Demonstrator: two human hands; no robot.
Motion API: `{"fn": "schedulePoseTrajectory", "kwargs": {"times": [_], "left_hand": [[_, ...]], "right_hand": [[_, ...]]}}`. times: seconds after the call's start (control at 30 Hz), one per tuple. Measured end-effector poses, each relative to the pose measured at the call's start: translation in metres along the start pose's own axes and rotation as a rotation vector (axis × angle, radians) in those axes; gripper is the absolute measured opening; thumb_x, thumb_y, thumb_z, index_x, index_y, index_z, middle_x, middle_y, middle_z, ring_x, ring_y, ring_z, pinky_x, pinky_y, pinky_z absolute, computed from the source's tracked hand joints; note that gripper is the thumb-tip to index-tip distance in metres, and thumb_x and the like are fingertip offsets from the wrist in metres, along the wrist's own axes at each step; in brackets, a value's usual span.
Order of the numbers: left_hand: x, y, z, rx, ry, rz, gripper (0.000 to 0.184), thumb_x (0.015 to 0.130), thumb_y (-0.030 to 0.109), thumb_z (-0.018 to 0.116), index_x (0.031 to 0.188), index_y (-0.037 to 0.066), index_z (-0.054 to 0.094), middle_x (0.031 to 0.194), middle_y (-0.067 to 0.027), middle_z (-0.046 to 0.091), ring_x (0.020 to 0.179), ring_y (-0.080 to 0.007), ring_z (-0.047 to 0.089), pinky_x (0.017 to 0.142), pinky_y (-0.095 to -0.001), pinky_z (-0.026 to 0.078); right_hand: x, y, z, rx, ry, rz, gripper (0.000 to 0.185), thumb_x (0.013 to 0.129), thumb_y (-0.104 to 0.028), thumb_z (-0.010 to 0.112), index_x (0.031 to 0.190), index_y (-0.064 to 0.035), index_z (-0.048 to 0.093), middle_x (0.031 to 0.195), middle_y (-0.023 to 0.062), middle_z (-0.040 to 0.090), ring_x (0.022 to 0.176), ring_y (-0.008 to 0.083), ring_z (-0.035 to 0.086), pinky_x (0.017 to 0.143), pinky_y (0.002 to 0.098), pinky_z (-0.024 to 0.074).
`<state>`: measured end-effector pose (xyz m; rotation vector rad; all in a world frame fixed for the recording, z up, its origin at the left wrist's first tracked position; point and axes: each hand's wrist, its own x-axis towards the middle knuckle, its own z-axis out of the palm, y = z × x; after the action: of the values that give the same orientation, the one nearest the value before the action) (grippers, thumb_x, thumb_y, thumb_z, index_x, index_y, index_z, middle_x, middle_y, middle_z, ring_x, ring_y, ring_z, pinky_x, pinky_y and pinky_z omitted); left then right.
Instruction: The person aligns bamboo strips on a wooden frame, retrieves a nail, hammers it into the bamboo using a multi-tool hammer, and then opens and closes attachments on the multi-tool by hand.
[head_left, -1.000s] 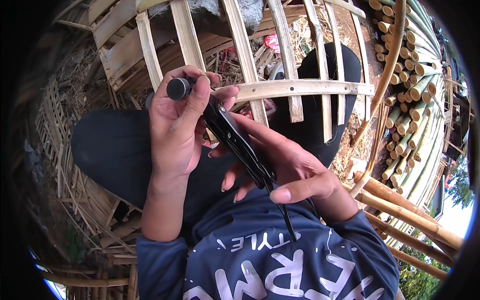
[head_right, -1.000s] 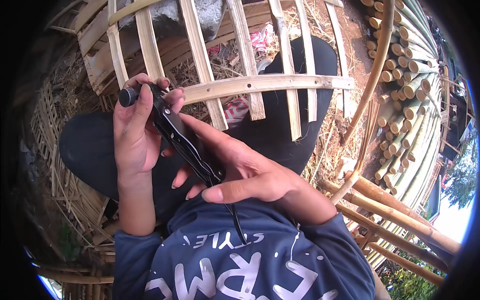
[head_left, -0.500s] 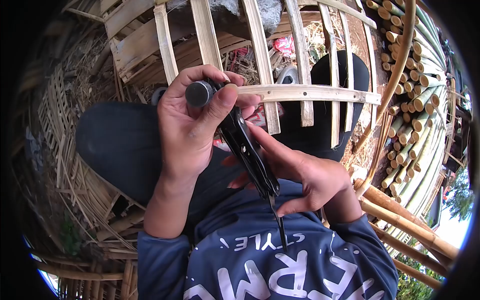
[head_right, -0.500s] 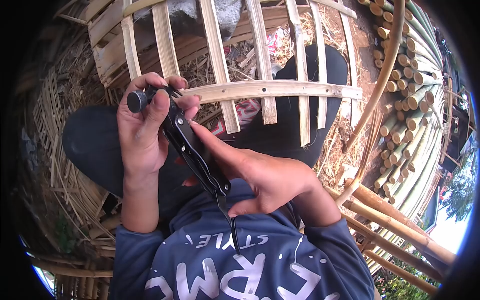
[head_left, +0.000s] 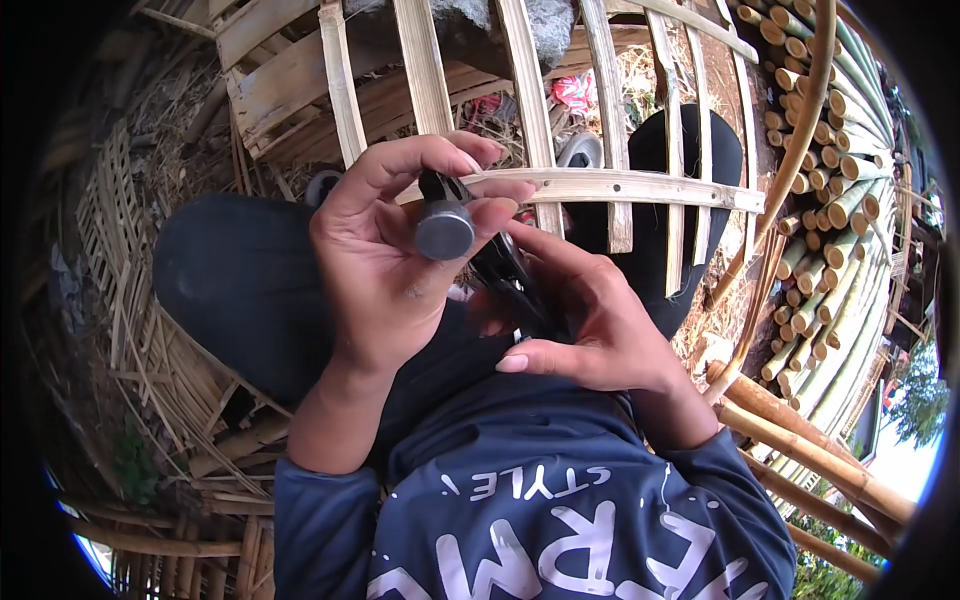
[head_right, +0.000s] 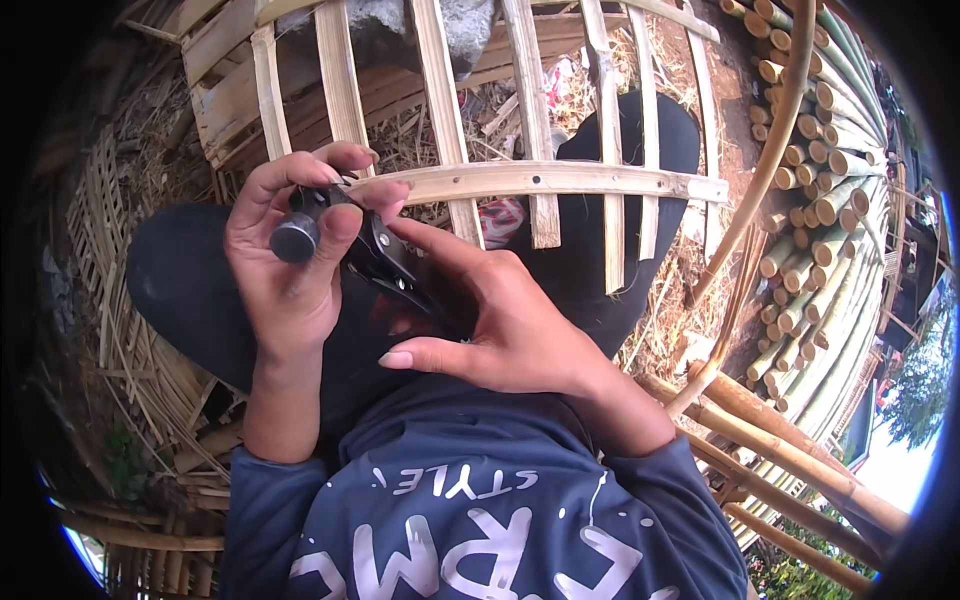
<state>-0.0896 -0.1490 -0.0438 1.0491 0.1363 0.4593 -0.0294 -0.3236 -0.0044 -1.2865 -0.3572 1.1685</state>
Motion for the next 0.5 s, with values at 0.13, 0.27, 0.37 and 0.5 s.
{"fn": "schedulePoseTrajectory", "kwargs": {"times": [0.13, 0.27, 0.37, 0.5], "left_hand": [[-0.0026, -0.0003, 0.0038, 0.061, -0.036, -0.032, 0.032, 0.088, 0.009, 0.075, 0.111, -0.001, 0.057, 0.116, -0.0218, 0.063, 0.094, -0.0287, 0.072, 0.084, -0.0384, 0.061], [-0.0037, -0.001, 0.0055, 0.006, -0.039, -0.028, 0.032, 0.088, 0.01, 0.075, 0.112, 0.0, 0.056, 0.119, -0.0234, 0.062, 0.096, -0.0302, 0.072, 0.085, -0.0395, 0.061], [-0.0021, 0.0019, 0.0064, -0.026, -0.032, -0.038, 0.033, 0.089, 0.012, 0.074, 0.113, 0.0, 0.055, 0.122, -0.0253, 0.06, 0.098, -0.0315, 0.071, 0.086, -0.041, 0.061], [-0.0011, 0.0042, 0.004, -0.042, -0.061, -0.068, 0.035, 0.09, 0.014, 0.074, 0.115, 0.001, 0.054, 0.125, -0.0285, 0.057, 0.101, -0.0341, 0.07, 0.089, -0.0434, 0.06]], "right_hand": [[-0.0006, 0.0059, -0.007, -0.226, -0.102, -0.088, 0.075, 0.083, -0.016, 0.081, 0.144, 0.0049, 0.042, 0.107, 0.0146, 0.071, 0.093, 0.0195, 0.07, 0.088, 0.033, 0.0543], [-0.0037, 0.0087, -0.007, -0.274, -0.008, -0.069, 0.064, 0.084, -0.017, 0.079, 0.136, 0.007, 0.05, 0.099, 0.0156, 0.071, 0.087, 0.0164, 0.069, 0.079, 0.031, 0.0534], [-0.0032, 0.0039, -0.0054, -0.319, 0.018, -0.018, 0.061, 0.086, -0.013, 0.075, 0.137, 0.0069, 0.049, 0.102, 0.0163, 0.072, 0.09, 0.0191, 0.071, 0.082, 0.0321, 0.0544], [-0.0041, 0.0033, -0.0005, -0.469, 0.074, -0.123, 0.06, 0.086, -0.011, 0.073, 0.138, 0.0068, 0.048, 0.101, 0.0161, 0.073, 0.092, 0.0207, 0.073, 0.085, 0.0318, 0.0553]]}}
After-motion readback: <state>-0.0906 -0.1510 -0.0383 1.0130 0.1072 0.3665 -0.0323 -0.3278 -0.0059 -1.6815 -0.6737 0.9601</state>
